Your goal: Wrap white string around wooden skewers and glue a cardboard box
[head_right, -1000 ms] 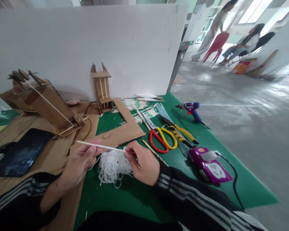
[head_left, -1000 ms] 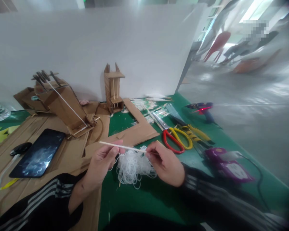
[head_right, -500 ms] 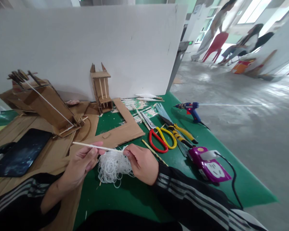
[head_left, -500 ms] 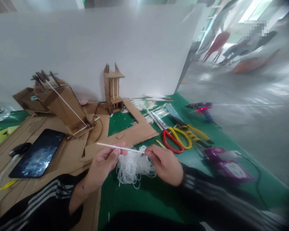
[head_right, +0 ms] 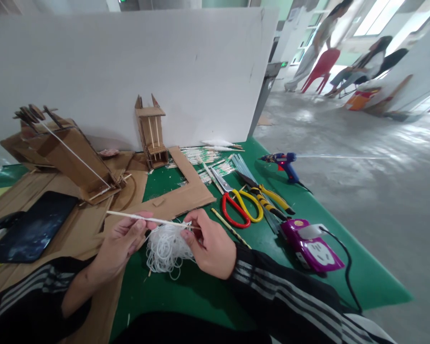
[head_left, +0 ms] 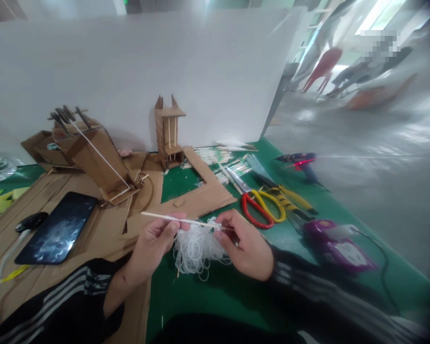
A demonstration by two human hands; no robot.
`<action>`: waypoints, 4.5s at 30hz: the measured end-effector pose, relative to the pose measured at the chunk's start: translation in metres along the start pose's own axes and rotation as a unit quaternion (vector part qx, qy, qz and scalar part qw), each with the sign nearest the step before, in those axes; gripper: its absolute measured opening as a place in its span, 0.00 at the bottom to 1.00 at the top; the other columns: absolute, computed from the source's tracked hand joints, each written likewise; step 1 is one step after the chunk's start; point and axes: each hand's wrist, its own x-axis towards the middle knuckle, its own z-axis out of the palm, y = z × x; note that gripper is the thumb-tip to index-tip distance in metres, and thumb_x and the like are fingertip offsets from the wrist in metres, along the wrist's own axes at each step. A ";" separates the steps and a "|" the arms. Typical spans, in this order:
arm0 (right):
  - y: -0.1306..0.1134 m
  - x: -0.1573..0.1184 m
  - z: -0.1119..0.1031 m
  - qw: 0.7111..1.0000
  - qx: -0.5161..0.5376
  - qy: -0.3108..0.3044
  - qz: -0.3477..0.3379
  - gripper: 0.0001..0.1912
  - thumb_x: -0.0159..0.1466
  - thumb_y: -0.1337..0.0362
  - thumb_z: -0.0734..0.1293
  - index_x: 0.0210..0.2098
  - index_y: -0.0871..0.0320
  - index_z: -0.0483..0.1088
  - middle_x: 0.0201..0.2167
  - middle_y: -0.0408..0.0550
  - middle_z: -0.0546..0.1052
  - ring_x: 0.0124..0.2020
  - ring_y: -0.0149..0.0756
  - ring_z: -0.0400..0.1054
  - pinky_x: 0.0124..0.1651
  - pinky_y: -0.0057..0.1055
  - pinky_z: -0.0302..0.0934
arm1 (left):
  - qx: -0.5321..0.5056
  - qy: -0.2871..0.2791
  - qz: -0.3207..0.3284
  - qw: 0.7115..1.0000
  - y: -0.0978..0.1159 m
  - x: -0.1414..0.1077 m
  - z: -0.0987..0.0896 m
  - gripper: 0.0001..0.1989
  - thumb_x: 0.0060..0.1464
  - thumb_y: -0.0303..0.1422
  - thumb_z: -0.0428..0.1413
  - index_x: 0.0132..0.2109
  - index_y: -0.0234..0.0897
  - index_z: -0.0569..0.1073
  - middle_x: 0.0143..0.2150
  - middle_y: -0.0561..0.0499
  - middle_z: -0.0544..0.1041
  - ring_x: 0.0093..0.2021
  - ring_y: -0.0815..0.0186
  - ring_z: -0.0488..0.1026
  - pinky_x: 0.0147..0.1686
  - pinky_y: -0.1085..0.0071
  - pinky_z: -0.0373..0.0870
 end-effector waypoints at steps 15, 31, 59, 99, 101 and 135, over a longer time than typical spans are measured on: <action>0.000 0.000 0.000 1.000 -0.012 -0.007 -0.026 0.10 0.69 0.65 0.55 0.34 0.57 0.64 0.25 0.45 0.72 0.24 0.31 0.65 0.26 0.28 0.58 | 0.018 0.008 -0.005 1.000 0.001 -0.001 0.001 0.17 0.54 0.41 0.59 0.48 0.36 0.76 0.33 0.48 0.80 0.16 0.80 0.54 0.16 0.78 0.49; -0.006 -0.001 0.000 0.999 0.030 0.001 0.015 0.06 0.67 0.62 0.59 0.40 0.58 0.62 0.24 0.43 0.71 0.21 0.30 0.64 0.23 0.26 0.57 | 0.029 -0.021 0.008 0.999 0.000 -0.001 0.000 0.15 0.57 0.40 0.57 0.47 0.36 0.75 0.35 0.48 0.80 0.17 0.79 0.58 0.18 0.78 0.57; -0.007 -0.001 0.000 0.999 0.041 -0.028 0.022 0.11 0.70 0.62 0.55 0.35 0.57 0.65 0.24 0.43 0.71 0.23 0.30 0.63 0.27 0.26 0.55 | 0.068 -0.042 0.008 0.997 0.000 -0.003 0.001 0.17 0.57 0.41 0.56 0.48 0.35 0.75 0.35 0.49 0.79 0.19 0.78 0.63 0.20 0.78 0.63; -0.004 0.001 -0.001 0.998 0.028 -0.046 0.020 0.13 0.70 0.61 0.54 0.33 0.58 0.65 0.23 0.43 0.70 0.22 0.30 0.62 0.26 0.27 0.55 | 0.100 -0.046 0.001 0.994 0.008 -0.005 0.007 0.16 0.56 0.41 0.57 0.45 0.33 0.76 0.34 0.47 0.81 0.26 0.70 0.73 0.28 0.74 0.71; -0.005 0.001 0.000 0.998 0.030 -0.047 0.021 0.11 0.70 0.61 0.55 0.36 0.58 0.65 0.25 0.44 0.72 0.23 0.30 0.63 0.27 0.27 0.56 | 0.093 -0.047 0.002 0.994 0.008 -0.005 0.007 0.16 0.56 0.41 0.57 0.45 0.33 0.76 0.33 0.47 0.81 0.27 0.69 0.73 0.29 0.73 0.72; -0.004 0.001 0.000 0.999 0.021 -0.031 0.027 0.10 0.68 0.58 0.57 0.37 0.58 0.64 0.24 0.43 0.71 0.23 0.31 0.63 0.25 0.27 0.55 | 0.118 -0.044 -0.022 0.992 0.004 -0.008 0.006 0.17 0.55 0.42 0.57 0.46 0.36 0.77 0.37 0.45 0.82 0.37 0.62 0.77 0.36 0.70 0.73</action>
